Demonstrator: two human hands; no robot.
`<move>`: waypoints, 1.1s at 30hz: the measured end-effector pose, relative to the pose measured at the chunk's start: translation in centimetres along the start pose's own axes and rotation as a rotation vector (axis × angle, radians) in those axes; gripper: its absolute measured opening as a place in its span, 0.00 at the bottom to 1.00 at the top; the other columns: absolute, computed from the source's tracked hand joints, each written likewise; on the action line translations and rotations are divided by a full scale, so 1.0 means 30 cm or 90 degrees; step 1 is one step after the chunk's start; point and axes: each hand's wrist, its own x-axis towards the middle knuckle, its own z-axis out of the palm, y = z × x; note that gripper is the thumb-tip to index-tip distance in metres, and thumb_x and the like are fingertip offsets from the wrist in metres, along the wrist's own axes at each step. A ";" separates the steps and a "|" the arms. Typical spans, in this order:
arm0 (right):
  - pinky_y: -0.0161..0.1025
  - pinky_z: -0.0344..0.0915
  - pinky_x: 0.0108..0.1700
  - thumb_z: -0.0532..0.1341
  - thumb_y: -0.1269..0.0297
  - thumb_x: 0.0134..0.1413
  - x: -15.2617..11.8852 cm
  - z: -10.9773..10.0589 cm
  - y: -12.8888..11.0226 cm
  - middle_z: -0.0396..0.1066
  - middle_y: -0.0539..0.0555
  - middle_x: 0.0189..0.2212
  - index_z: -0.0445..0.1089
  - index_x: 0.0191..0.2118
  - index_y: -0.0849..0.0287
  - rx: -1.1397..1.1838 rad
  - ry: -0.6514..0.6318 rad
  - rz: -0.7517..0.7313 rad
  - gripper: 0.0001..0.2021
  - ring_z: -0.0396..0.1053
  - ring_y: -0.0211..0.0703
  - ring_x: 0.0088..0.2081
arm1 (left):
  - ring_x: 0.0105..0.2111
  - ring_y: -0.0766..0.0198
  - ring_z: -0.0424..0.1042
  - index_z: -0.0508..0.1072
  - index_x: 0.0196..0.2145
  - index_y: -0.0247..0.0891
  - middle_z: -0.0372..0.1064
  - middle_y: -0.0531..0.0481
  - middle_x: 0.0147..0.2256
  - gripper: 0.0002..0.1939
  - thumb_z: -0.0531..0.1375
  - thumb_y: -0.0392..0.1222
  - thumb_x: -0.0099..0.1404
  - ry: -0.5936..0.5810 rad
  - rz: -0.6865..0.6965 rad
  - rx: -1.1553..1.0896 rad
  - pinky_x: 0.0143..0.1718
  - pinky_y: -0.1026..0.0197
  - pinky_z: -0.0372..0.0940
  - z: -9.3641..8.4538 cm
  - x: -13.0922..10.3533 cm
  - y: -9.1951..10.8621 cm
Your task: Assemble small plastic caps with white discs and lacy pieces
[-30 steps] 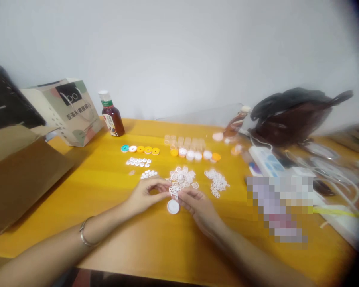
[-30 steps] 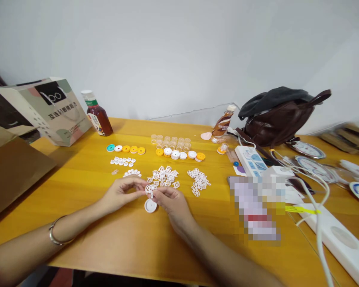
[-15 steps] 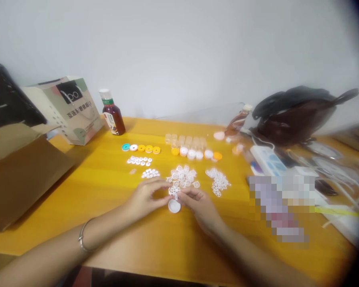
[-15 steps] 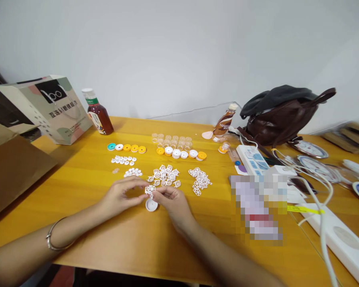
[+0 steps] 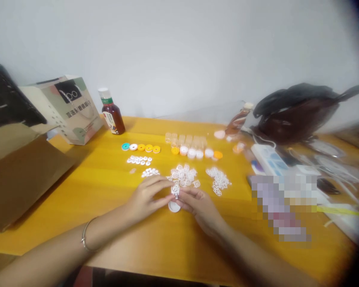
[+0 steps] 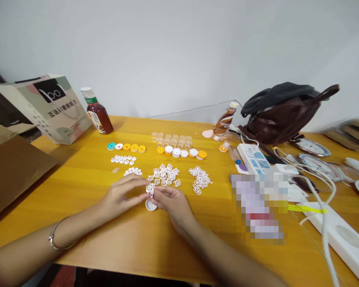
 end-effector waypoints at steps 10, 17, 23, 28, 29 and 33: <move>0.35 0.64 0.45 0.67 0.59 0.40 -0.006 -0.001 -0.005 0.73 0.51 0.28 0.74 0.28 0.61 -0.028 -0.043 0.003 0.10 0.70 0.35 0.31 | 0.37 0.62 0.69 0.70 0.42 0.36 0.69 0.44 0.37 0.13 0.59 0.39 0.59 -0.019 -0.012 -0.003 0.39 0.59 0.65 0.002 -0.001 -0.016; 0.35 0.65 0.43 0.67 0.59 0.39 -0.004 -0.005 -0.001 0.73 0.51 0.27 0.74 0.27 0.61 -0.033 -0.035 0.004 0.10 0.71 0.35 0.32 | 0.35 0.63 0.69 0.70 0.43 0.37 0.71 0.45 0.36 0.12 0.58 0.39 0.60 -0.032 -0.018 0.002 0.38 0.59 0.65 0.000 -0.003 -0.008; 0.36 0.65 0.45 0.67 0.59 0.39 -0.005 -0.006 0.000 0.74 0.52 0.27 0.74 0.28 0.62 -0.015 -0.034 0.006 0.11 0.71 0.36 0.31 | 0.36 0.63 0.70 0.70 0.43 0.36 0.71 0.44 0.36 0.13 0.58 0.37 0.59 -0.019 0.025 0.006 0.38 0.60 0.66 0.000 -0.002 -0.011; 0.35 0.65 0.45 0.66 0.60 0.41 -0.004 -0.006 -0.002 0.74 0.52 0.29 0.75 0.28 0.62 0.005 -0.047 0.012 0.10 0.71 0.35 0.32 | 0.36 0.64 0.70 0.69 0.44 0.36 0.71 0.44 0.37 0.14 0.58 0.36 0.59 -0.016 0.051 0.003 0.38 0.60 0.66 -0.001 -0.002 -0.016; 0.35 0.65 0.46 0.66 0.60 0.41 -0.003 -0.006 -0.002 0.75 0.53 0.29 0.75 0.29 0.62 0.009 -0.049 0.014 0.10 0.71 0.36 0.32 | 0.36 0.63 0.70 0.69 0.44 0.36 0.72 0.44 0.37 0.14 0.58 0.36 0.59 -0.014 0.053 0.002 0.38 0.60 0.66 -0.001 -0.002 -0.016; 0.36 0.65 0.47 0.66 0.59 0.41 -0.001 -0.009 -0.003 0.75 0.53 0.30 0.75 0.29 0.62 0.011 -0.053 0.017 0.11 0.72 0.37 0.34 | 0.36 0.63 0.70 0.69 0.44 0.36 0.72 0.44 0.37 0.14 0.58 0.37 0.59 -0.017 0.053 0.005 0.38 0.59 0.66 -0.001 -0.001 -0.016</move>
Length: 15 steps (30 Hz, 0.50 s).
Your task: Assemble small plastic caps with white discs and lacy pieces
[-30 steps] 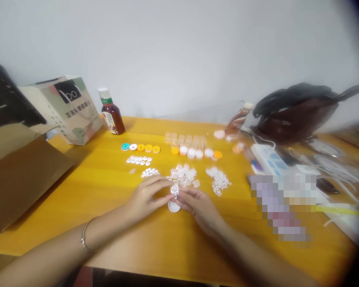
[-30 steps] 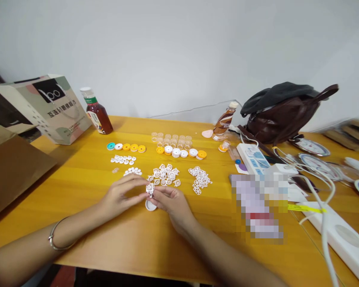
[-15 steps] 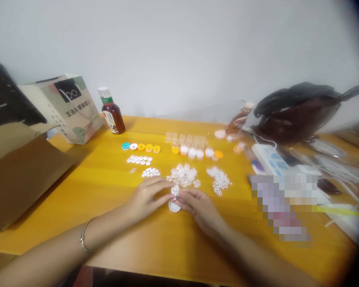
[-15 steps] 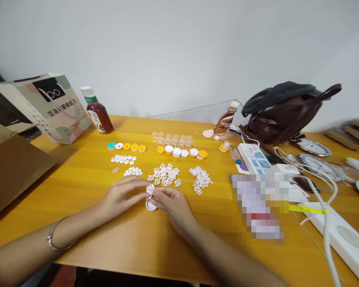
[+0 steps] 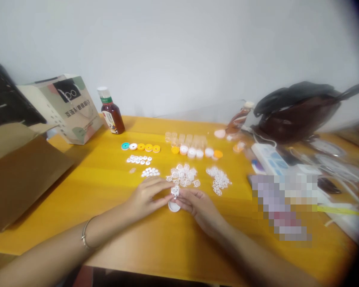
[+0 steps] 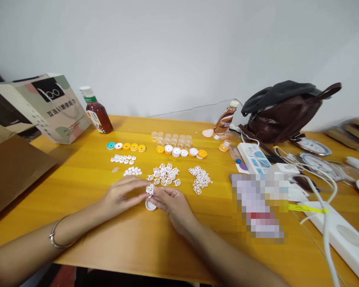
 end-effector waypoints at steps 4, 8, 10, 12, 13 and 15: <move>0.37 0.65 0.46 0.66 0.58 0.41 0.000 0.000 0.000 0.75 0.53 0.28 0.75 0.29 0.62 -0.001 0.000 -0.002 0.12 0.72 0.38 0.34 | 0.36 0.63 0.70 0.69 0.44 0.36 0.72 0.43 0.36 0.14 0.58 0.37 0.60 0.000 -0.003 0.003 0.38 0.59 0.66 0.001 -0.001 0.001; 0.35 0.65 0.44 0.67 0.58 0.40 -0.004 0.004 -0.001 0.74 0.51 0.27 0.74 0.27 0.61 -0.022 0.004 -0.007 0.11 0.71 0.36 0.32 | 0.36 0.63 0.70 0.69 0.44 0.37 0.72 0.44 0.37 0.14 0.59 0.37 0.59 -0.002 -0.006 0.003 0.38 0.59 0.66 0.003 -0.003 -0.002; 0.34 0.65 0.42 0.68 0.59 0.38 -0.007 0.008 -0.002 0.74 0.51 0.26 0.74 0.27 0.61 -0.045 0.009 -0.011 0.10 0.71 0.35 0.31 | 0.36 0.63 0.70 0.70 0.44 0.37 0.72 0.44 0.37 0.14 0.59 0.37 0.59 -0.003 -0.013 -0.003 0.38 0.60 0.66 0.004 -0.004 -0.004; 0.33 0.65 0.40 0.68 0.60 0.38 -0.008 0.011 -0.002 0.74 0.51 0.26 0.74 0.27 0.61 -0.055 0.020 -0.011 0.10 0.71 0.35 0.30 | 0.36 0.63 0.70 0.70 0.44 0.37 0.72 0.45 0.37 0.14 0.59 0.37 0.59 -0.006 -0.020 -0.012 0.38 0.60 0.66 0.005 -0.004 -0.004; 0.33 0.65 0.40 0.68 0.60 0.38 -0.009 0.012 -0.002 0.74 0.51 0.26 0.74 0.27 0.61 -0.055 0.026 -0.012 0.10 0.71 0.35 0.31 | 0.36 0.63 0.70 0.70 0.44 0.37 0.72 0.45 0.37 0.14 0.59 0.37 0.59 -0.007 -0.024 -0.017 0.38 0.60 0.66 0.005 -0.004 -0.003; 0.33 0.65 0.40 0.68 0.59 0.37 -0.009 0.013 -0.002 0.74 0.51 0.26 0.74 0.27 0.61 -0.054 0.031 -0.011 0.10 0.70 0.35 0.31 | 0.36 0.64 0.70 0.70 0.43 0.37 0.72 0.45 0.37 0.13 0.59 0.37 0.59 -0.011 -0.037 -0.031 0.38 0.61 0.66 0.004 -0.004 0.000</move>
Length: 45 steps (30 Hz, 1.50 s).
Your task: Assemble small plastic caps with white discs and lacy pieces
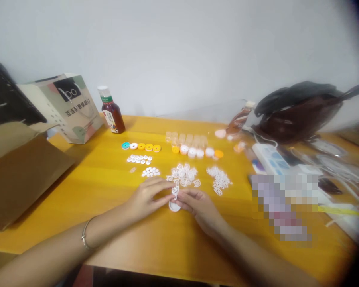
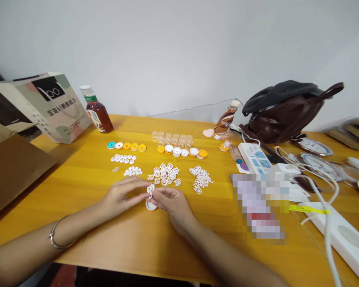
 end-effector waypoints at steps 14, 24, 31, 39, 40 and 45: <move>0.37 0.66 0.41 0.68 0.57 0.36 0.010 -0.005 0.012 0.75 0.52 0.26 0.75 0.27 0.61 -0.047 -0.003 -0.011 0.13 0.71 0.37 0.30 | 0.32 0.64 0.71 0.73 0.34 0.34 0.73 0.47 0.31 0.08 0.60 0.40 0.56 0.007 -0.338 -0.254 0.37 0.61 0.66 0.017 0.015 0.019; 0.37 0.66 0.38 0.67 0.57 0.38 0.011 -0.007 0.015 0.75 0.52 0.26 0.75 0.27 0.60 -0.090 -0.001 -0.037 0.12 0.71 0.38 0.29 | 0.29 0.67 0.71 0.71 0.34 0.33 0.72 0.48 0.30 0.09 0.62 0.38 0.54 -0.026 -0.429 -0.483 0.35 0.63 0.66 0.020 0.026 0.013; 0.35 0.66 0.37 0.66 0.56 0.39 0.009 0.003 0.018 0.74 0.51 0.23 0.75 0.25 0.61 -0.104 0.004 -0.044 0.11 0.70 0.36 0.27 | 0.27 0.68 0.69 0.71 0.31 0.32 0.71 0.50 0.27 0.07 0.61 0.39 0.55 -0.043 -0.437 -0.462 0.33 0.64 0.64 0.022 0.028 0.016; 0.36 0.66 0.38 0.67 0.59 0.39 0.007 0.002 0.014 0.74 0.51 0.24 0.73 0.26 0.61 -0.046 -0.016 -0.038 0.10 0.71 0.36 0.28 | 0.29 0.68 0.67 0.70 0.31 0.32 0.68 0.51 0.28 0.07 0.60 0.39 0.56 -0.045 -0.399 -0.463 0.34 0.65 0.62 0.017 0.028 0.012; 0.35 0.66 0.38 0.67 0.59 0.39 0.005 0.002 0.011 0.74 0.51 0.24 0.73 0.26 0.60 -0.027 -0.029 -0.031 0.10 0.71 0.36 0.28 | 0.29 0.69 0.67 0.70 0.31 0.32 0.68 0.51 0.28 0.06 0.60 0.39 0.56 -0.046 -0.383 -0.479 0.35 0.65 0.62 0.014 0.027 0.010; 0.34 0.65 0.39 0.68 0.63 0.39 -0.001 -0.005 0.005 0.74 0.50 0.27 0.71 0.32 0.59 0.042 -0.103 0.007 0.11 0.71 0.34 0.30 | 0.30 0.69 0.67 0.71 0.32 0.34 0.68 0.51 0.30 0.05 0.60 0.37 0.57 -0.060 -0.321 -0.523 0.36 0.65 0.62 0.001 0.030 0.000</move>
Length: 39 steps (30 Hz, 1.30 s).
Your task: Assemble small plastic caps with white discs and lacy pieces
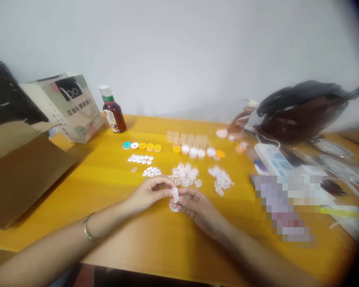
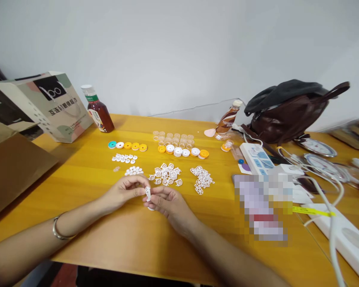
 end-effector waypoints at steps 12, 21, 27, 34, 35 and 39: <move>0.35 0.64 0.33 0.69 0.66 0.35 0.011 -0.005 0.020 0.71 0.49 0.25 0.70 0.32 0.59 -0.082 0.091 -0.075 0.13 0.68 0.36 0.27 | 0.34 0.64 0.71 0.72 0.37 0.34 0.72 0.46 0.35 0.11 0.60 0.41 0.57 0.047 -0.005 0.066 0.39 0.60 0.65 0.021 -0.005 -0.031; 0.36 0.64 0.37 0.70 0.66 0.31 0.019 -0.011 0.002 0.67 0.46 0.25 0.69 0.32 0.57 -0.020 0.225 -0.112 0.16 0.66 0.33 0.26 | 0.34 0.64 0.66 0.71 0.41 0.38 0.68 0.46 0.35 0.11 0.53 0.40 0.62 0.096 0.158 0.540 0.36 0.60 0.62 -0.070 0.021 -0.049; 0.36 0.63 0.40 0.71 0.66 0.29 0.024 -0.014 0.010 0.69 0.47 0.25 0.70 0.29 0.58 0.026 0.209 -0.074 0.15 0.67 0.34 0.29 | 0.39 0.59 0.63 0.68 0.44 0.38 0.66 0.44 0.39 0.12 0.52 0.38 0.63 0.035 0.208 0.717 0.41 0.56 0.60 -0.060 0.042 -0.082; 0.35 0.64 0.41 0.71 0.66 0.30 0.023 -0.010 0.012 0.71 0.48 0.26 0.69 0.29 0.59 0.046 0.197 -0.047 0.15 0.68 0.34 0.30 | 0.35 0.59 0.63 0.71 0.36 0.35 0.67 0.44 0.34 0.13 0.48 0.40 0.66 0.015 0.222 0.852 0.37 0.56 0.58 -0.051 0.055 -0.089; 0.35 0.64 0.41 0.71 0.66 0.30 0.024 -0.010 0.013 0.71 0.48 0.27 0.69 0.29 0.59 0.046 0.194 -0.046 0.15 0.69 0.35 0.30 | 0.35 0.59 0.63 0.71 0.35 0.35 0.67 0.44 0.34 0.13 0.48 0.40 0.66 0.016 0.224 0.853 0.37 0.56 0.58 -0.051 0.056 -0.090; 0.36 0.66 0.43 0.70 0.66 0.33 0.027 -0.015 0.013 0.71 0.49 0.28 0.70 0.29 0.59 0.052 0.180 -0.044 0.13 0.70 0.36 0.32 | 0.34 0.60 0.63 0.71 0.34 0.35 0.67 0.44 0.33 0.11 0.49 0.38 0.65 0.025 0.239 0.811 0.37 0.57 0.57 -0.052 0.055 -0.087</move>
